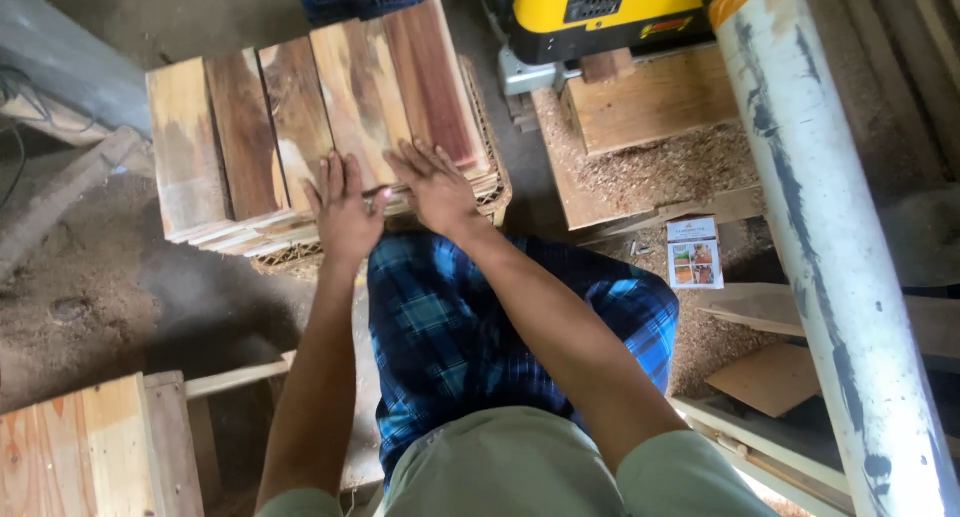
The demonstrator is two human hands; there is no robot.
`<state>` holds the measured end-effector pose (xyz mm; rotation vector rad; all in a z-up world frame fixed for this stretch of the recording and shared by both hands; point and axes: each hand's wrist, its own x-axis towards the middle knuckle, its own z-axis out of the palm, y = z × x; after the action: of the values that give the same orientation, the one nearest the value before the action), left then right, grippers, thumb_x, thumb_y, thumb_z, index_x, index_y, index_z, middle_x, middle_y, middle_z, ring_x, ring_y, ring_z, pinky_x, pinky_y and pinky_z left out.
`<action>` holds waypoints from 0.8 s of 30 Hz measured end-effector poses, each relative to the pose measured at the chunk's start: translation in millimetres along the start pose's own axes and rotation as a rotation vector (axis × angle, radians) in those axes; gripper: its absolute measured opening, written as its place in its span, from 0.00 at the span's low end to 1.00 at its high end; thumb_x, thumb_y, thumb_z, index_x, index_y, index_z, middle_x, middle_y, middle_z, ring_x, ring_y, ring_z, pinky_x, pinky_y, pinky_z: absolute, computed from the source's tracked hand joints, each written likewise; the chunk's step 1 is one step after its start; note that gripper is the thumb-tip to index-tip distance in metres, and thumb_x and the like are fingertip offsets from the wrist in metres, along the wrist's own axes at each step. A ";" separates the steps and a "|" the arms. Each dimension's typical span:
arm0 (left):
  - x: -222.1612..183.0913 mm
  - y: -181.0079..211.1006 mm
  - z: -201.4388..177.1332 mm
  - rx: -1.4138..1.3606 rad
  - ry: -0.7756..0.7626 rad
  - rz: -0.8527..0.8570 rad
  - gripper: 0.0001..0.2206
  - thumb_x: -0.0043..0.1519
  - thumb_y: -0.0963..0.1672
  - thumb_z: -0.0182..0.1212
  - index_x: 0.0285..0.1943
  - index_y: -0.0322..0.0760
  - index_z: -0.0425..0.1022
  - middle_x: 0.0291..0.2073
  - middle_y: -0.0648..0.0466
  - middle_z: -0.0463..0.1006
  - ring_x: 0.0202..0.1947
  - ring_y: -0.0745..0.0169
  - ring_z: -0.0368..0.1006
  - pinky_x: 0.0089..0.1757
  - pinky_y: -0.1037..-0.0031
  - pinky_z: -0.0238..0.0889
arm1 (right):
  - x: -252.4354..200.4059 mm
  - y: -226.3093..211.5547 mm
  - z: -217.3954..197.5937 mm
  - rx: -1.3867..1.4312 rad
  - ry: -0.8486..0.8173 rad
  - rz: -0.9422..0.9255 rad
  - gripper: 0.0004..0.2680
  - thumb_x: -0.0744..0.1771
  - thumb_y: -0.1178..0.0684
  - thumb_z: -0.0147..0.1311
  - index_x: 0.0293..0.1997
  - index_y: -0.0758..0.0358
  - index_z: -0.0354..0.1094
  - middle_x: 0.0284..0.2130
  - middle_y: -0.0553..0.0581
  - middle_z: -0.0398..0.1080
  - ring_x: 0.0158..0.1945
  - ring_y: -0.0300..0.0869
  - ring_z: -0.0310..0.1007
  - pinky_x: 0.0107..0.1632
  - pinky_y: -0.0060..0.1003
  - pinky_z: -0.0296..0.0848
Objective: Picking up wooden boards from a stack and feeding them into a thickness planer machine for surfacing.
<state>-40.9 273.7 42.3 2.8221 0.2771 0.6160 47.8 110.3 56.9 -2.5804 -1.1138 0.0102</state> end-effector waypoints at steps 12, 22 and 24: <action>45.0 144.5 63.3 -0.087 0.137 0.228 0.27 0.57 0.49 0.71 0.65 0.34 0.74 0.69 0.35 0.63 0.72 0.31 0.53 0.64 0.42 0.47 | -99.4 107.6 -76.7 -0.088 0.509 0.333 0.20 0.64 0.49 0.67 0.63 0.53 0.70 0.67 0.68 0.59 0.73 0.65 0.50 0.66 0.62 0.63; 94.8 275.3 124.3 -0.327 -0.350 0.287 0.26 0.67 0.46 0.59 0.76 0.45 0.61 0.73 0.40 0.56 0.72 0.36 0.56 0.66 0.54 0.55 | -117.8 246.0 -86.3 -0.012 0.590 0.662 0.24 0.66 0.46 0.65 0.70 0.55 0.63 0.67 0.73 0.55 0.72 0.66 0.52 0.70 0.57 0.61; 99.3 289.1 128.0 -0.309 -0.447 0.274 0.28 0.68 0.45 0.57 0.79 0.46 0.56 0.76 0.40 0.50 0.74 0.35 0.53 0.67 0.54 0.54 | -114.1 248.2 -88.9 -0.008 0.555 0.664 0.24 0.65 0.45 0.65 0.69 0.56 0.63 0.65 0.73 0.58 0.72 0.66 0.51 0.70 0.58 0.59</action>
<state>141.1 -3.1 45.8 2.6149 -0.2671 0.0518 156.0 -155.8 52.2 -2.5852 -0.0527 -0.5135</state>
